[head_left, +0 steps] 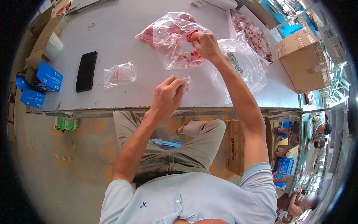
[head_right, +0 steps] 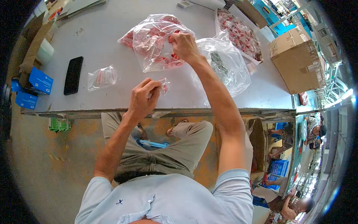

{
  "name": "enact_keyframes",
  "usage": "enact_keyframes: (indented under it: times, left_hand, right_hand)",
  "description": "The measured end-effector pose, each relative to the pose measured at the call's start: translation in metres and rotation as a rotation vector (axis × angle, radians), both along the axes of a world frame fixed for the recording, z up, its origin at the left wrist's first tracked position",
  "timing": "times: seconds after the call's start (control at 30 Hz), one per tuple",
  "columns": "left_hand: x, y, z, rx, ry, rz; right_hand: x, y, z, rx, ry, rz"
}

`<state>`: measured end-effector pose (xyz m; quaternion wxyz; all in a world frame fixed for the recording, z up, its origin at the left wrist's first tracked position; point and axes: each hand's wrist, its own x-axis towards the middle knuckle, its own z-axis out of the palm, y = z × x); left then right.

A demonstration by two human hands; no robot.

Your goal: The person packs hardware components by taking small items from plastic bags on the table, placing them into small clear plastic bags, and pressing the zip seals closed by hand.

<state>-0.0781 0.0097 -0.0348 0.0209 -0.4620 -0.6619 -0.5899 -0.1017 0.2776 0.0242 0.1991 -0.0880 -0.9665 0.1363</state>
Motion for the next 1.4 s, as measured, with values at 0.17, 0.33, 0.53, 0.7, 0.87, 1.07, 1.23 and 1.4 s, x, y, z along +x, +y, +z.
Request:
enact_keyframes:
  times: [0.17,0.33,0.53,0.7,0.87,1.07,1.23,1.4]
  left_hand:
    - [0.000,0.002,-0.003,-0.008,0.005,0.022]
    - [-0.001,0.001,-0.001,-0.026,-0.008,0.019]
    - [-0.001,0.001,-0.006,-0.028,0.016,0.037]
    - [0.000,0.001,-0.006,-0.022,0.085,0.047]
    - [0.003,0.002,-0.007,-0.018,0.157,0.058]
    - [0.004,0.000,-0.004,-0.005,0.108,0.002]
    - [-0.005,0.001,0.000,0.085,-0.195,-0.079]
    - [-0.009,-0.001,-0.006,0.099,-0.366,-0.170]
  right_hand:
    - [-0.048,0.022,-0.033,0.291,-0.223,-0.177]
    - [-0.045,0.021,-0.045,0.181,-0.154,-0.114]
    - [0.039,-0.042,0.006,-0.316,0.070,0.102]
    - [0.096,-0.080,0.026,-0.640,0.008,0.168]
    - [0.102,-0.095,0.024,-0.502,-0.147,0.116]
    - [0.095,-0.097,0.012,-0.394,-0.119,0.047]
    - [0.114,-0.082,0.001,-0.512,0.039,0.149]
    - [0.123,-0.087,-0.014,-0.753,-0.074,0.131]
